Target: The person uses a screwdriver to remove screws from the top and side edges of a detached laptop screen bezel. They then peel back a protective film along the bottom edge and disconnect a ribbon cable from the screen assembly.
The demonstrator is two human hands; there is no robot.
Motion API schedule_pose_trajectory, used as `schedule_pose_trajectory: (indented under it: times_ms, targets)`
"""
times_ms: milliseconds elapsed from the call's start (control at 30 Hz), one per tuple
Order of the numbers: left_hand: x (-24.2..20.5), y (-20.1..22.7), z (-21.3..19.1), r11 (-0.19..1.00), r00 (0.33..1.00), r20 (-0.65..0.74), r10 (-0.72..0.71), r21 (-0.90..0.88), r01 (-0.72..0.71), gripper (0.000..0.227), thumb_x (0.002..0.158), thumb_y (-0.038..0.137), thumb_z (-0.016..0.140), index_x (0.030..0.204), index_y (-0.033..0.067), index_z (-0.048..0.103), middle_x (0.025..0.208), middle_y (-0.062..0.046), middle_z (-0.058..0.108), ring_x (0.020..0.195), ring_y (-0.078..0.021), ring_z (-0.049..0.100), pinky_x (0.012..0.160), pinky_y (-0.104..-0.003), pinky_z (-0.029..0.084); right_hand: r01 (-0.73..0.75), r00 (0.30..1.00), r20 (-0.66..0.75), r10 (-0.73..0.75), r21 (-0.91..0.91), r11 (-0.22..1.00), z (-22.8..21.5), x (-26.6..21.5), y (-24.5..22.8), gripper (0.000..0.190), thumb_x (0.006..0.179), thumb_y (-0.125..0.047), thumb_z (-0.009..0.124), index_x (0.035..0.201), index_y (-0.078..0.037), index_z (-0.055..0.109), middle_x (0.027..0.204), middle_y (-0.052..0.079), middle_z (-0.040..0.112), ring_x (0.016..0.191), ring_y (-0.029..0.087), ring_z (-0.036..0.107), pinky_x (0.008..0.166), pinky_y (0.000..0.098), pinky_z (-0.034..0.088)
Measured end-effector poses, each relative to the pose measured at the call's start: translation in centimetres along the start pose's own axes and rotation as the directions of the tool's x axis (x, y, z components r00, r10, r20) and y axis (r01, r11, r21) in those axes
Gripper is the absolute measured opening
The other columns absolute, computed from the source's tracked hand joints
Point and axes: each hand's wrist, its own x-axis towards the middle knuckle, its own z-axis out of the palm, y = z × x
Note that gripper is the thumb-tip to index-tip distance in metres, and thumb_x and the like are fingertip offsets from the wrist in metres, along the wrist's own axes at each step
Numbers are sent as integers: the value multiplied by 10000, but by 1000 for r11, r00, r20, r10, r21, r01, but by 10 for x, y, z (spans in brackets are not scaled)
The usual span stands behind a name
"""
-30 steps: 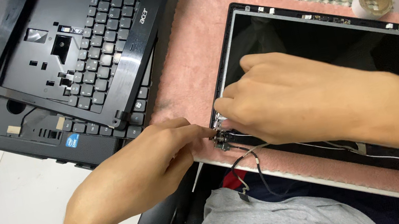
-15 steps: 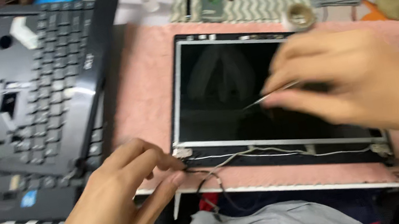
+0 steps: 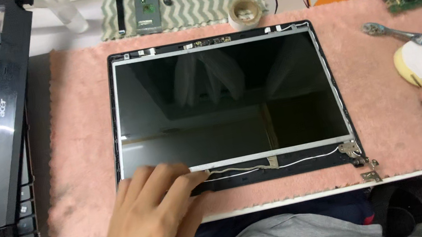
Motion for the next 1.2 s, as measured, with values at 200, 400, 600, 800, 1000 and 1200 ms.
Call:
schedule_pose_trajectory:
  times_ms: [200, 400, 600, 800, 1000, 1200]
  targets:
    - [31, 24, 12, 993, 994, -53, 94, -67, -98, 157, 1129, 242, 746, 1240, 132, 746, 1222, -74, 645, 988, -321, 579, 791, -449, 449, 22, 1000, 21, -23, 61, 998, 12, -14, -8, 150, 1312, -29, 806, 1444, 43, 794, 1410, 188, 735, 1276, 251, 659, 1211, 345, 496]
    - [42, 36, 26, 988, 992, -35, 119, -94, -122, 96, 1152, 178, 725, 1170, 85, 708, 1206, -102, 603, 946, -326, 538, 788, -461, 423, 415, 898, 135, -418, 47, 908, -8, -31, -218, 97, 1051, -29, 827, 1138, -13, 866, 1118, 158, 774, 1006, 272, 736, 1007, 388, 584]
    - [45, 36, 30, 980, 996, -41, 80, -181, -86, 71, 1151, 152, 718, 1137, 86, 695, 1170, -91, 617, 942, -314, 533, 788, -449, 411, 631, 649, 399, -648, 194, 752, 13, -32, -293, 144, 1013, -161, 818, 1142, -101, 843, 1005, 35, 709, 859, 206, 677, 846, 382, 595]
    - [46, 40, 30, 981, 999, -37, 38, -189, -44, 82, 1167, 146, 702, 1137, 74, 679, 1180, -103, 615, 925, -306, 521, 763, -449, 385, 650, 576, 460, -675, 242, 720, 34, -18, -307, 132, 1046, -128, 805, 1171, -83, 810, 1012, 63, 693, 872, 246, 628, 778, 414, 508]
    - [44, 39, 28, 976, 999, -18, 34, -213, -37, 95, 1181, 177, 680, 1163, 84, 694, 1201, -98, 620, 958, -314, 535, 775, -462, 383, 605, 601, 458, -655, 275, 747, 42, -21, -303, 109, 1049, -58, 759, 1141, -89, 809, 977, 52, 663, 855, 235, 620, 861, 400, 549]
    - [41, 42, 26, 981, 998, -41, 57, -182, -64, 105, 1174, 160, 702, 1131, 67, 725, 1214, -105, 653, 974, -322, 544, 787, -468, 376, 609, 616, 455, -643, 242, 755, 45, -28, -302, 190, 1020, -35, 800, 1180, -133, 833, 988, 44, 646, 858, 225, 614, 848, 387, 560]
